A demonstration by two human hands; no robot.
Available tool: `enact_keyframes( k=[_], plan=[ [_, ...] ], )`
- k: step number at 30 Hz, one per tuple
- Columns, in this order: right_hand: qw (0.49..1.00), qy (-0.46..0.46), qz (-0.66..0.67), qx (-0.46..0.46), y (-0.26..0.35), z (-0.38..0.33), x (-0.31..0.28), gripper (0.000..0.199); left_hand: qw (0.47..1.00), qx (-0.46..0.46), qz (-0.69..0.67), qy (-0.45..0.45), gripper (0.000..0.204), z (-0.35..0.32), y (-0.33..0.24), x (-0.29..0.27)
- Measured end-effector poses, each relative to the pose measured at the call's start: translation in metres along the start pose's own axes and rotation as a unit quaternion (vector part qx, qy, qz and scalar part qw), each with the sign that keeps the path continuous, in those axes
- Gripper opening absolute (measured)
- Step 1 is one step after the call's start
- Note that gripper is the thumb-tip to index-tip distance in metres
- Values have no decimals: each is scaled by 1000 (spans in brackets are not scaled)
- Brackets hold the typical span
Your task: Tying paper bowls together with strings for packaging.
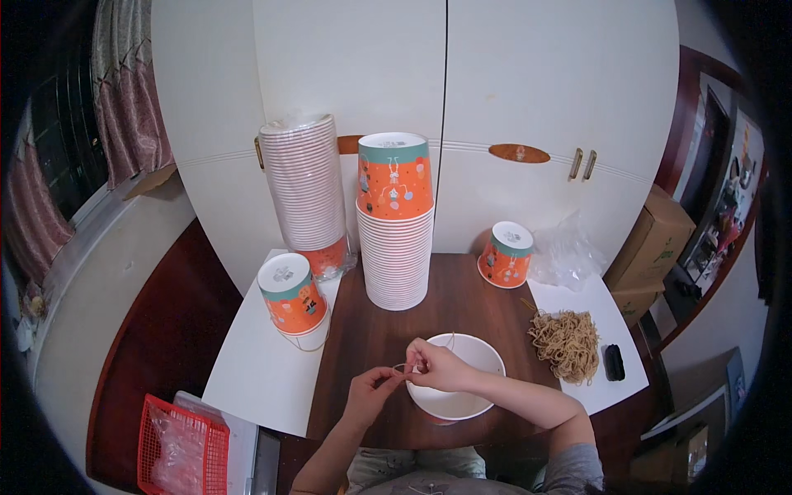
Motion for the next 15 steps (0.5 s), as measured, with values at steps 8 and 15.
enact_keyframes(
  k=[8,15],
  plan=[
    [988,-6,-138,-61,16,-4,3,22,895,-252,-351,108,10,-4,16,3],
    [943,-15,-252,-216,28,-12,-1,21,871,-271,-389,127,9,-4,14,4]
  ],
)
Point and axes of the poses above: each hand's wrist, its own z-axis towards the middle knuckle, its own x-axis out of the palm, y = z × x, the point moved 2 cm from there along z, towards the middle knuckle, and after that the axes turned 7 degrees about z, right-handed, at the moved point
